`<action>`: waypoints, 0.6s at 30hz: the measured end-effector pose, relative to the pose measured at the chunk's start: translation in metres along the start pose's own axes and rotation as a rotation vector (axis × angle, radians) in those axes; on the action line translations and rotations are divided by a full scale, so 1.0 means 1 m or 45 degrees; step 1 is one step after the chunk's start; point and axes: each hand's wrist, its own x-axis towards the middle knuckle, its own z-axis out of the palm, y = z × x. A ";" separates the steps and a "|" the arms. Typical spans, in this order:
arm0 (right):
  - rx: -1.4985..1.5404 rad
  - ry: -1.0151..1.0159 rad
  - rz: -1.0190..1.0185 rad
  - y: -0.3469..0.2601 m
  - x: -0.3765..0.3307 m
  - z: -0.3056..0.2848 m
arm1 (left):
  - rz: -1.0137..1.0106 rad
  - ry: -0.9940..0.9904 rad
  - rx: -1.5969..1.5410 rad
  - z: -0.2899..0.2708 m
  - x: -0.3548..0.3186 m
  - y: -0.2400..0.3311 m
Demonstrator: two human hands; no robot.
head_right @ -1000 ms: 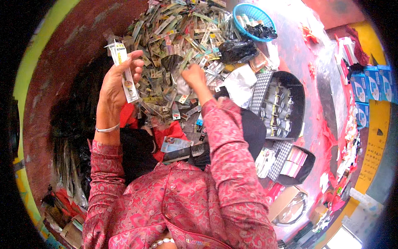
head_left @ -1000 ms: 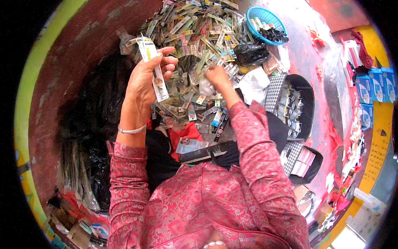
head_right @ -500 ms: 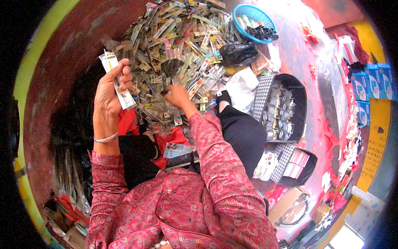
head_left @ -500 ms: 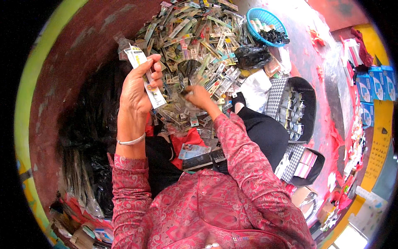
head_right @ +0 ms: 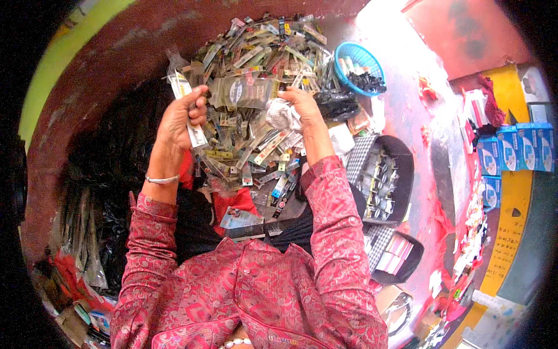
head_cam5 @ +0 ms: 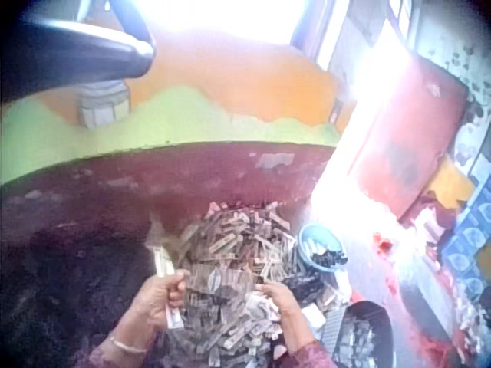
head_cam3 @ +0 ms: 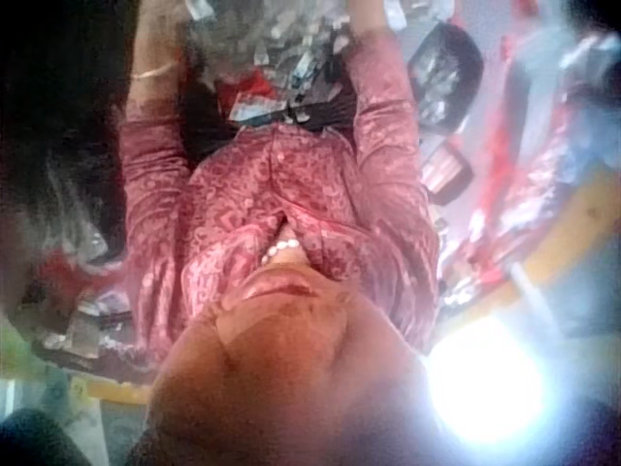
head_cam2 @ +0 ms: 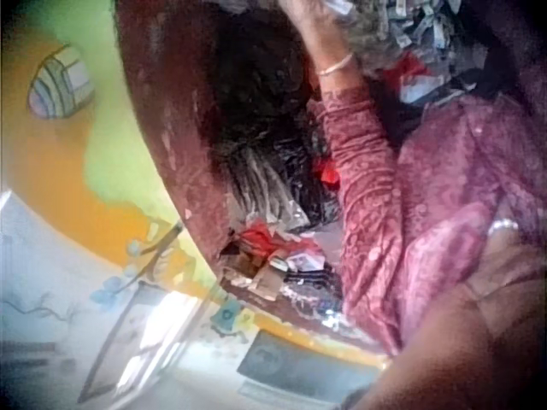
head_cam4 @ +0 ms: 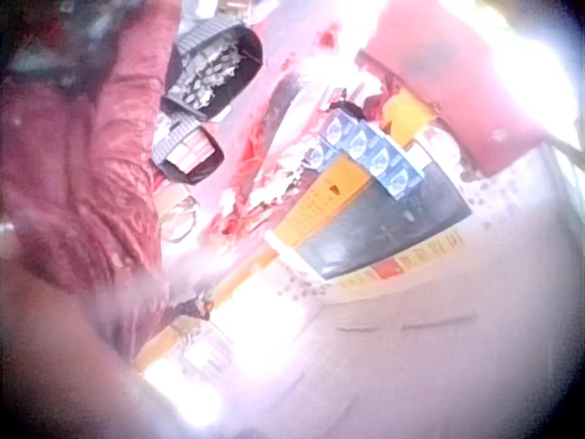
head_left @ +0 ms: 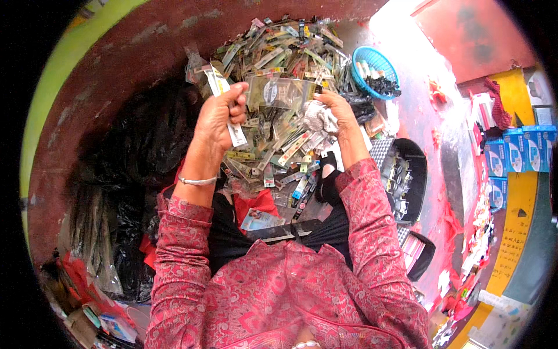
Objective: The person sits on the floor and sorts through a large pile of small packaged items, picking them up one by one, inspecting them, and placing them into a nearby container. The person handles the items by hand without using any tools.
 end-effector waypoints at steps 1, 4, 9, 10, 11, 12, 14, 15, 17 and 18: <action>0.009 -0.108 -0.001 -0.007 0.000 -0.005 | 0.013 0.008 0.026 -0.001 0.000 -0.005; 0.211 -0.092 -0.056 -0.018 -0.007 -0.003 | 0.038 0.062 0.006 -0.004 0.000 -0.008; 0.075 -0.037 -0.129 -0.038 -0.037 0.005 | 0.093 0.067 0.044 0.000 0.004 -0.007; -0.198 0.009 -0.213 -0.037 -0.042 0.003 | 0.101 0.106 0.075 -0.002 0.005 -0.007; -0.474 0.054 -0.292 -0.040 -0.046 0.002 | 0.108 0.143 0.107 -0.003 0.006 -0.005; -0.744 0.037 -0.333 -0.041 -0.056 0.005 | 0.125 0.139 0.108 -0.007 0.006 -0.003; -1.108 -0.235 -0.298 -0.042 -0.071 0.005 | 0.104 0.184 0.091 -0.013 0.003 0.000; -1.259 -0.341 -0.234 -0.038 -0.079 0.008 | 0.128 0.120 0.104 -0.015 0.003 0.001; -1.566 -0.616 -0.136 -0.016 -0.087 0.010 | 0.098 -0.012 0.068 -0.011 0.002 -0.002; -1.749 -0.762 -0.067 0.003 -0.090 0.008 | 0.092 -0.037 0.082 -0.006 0.000 -0.004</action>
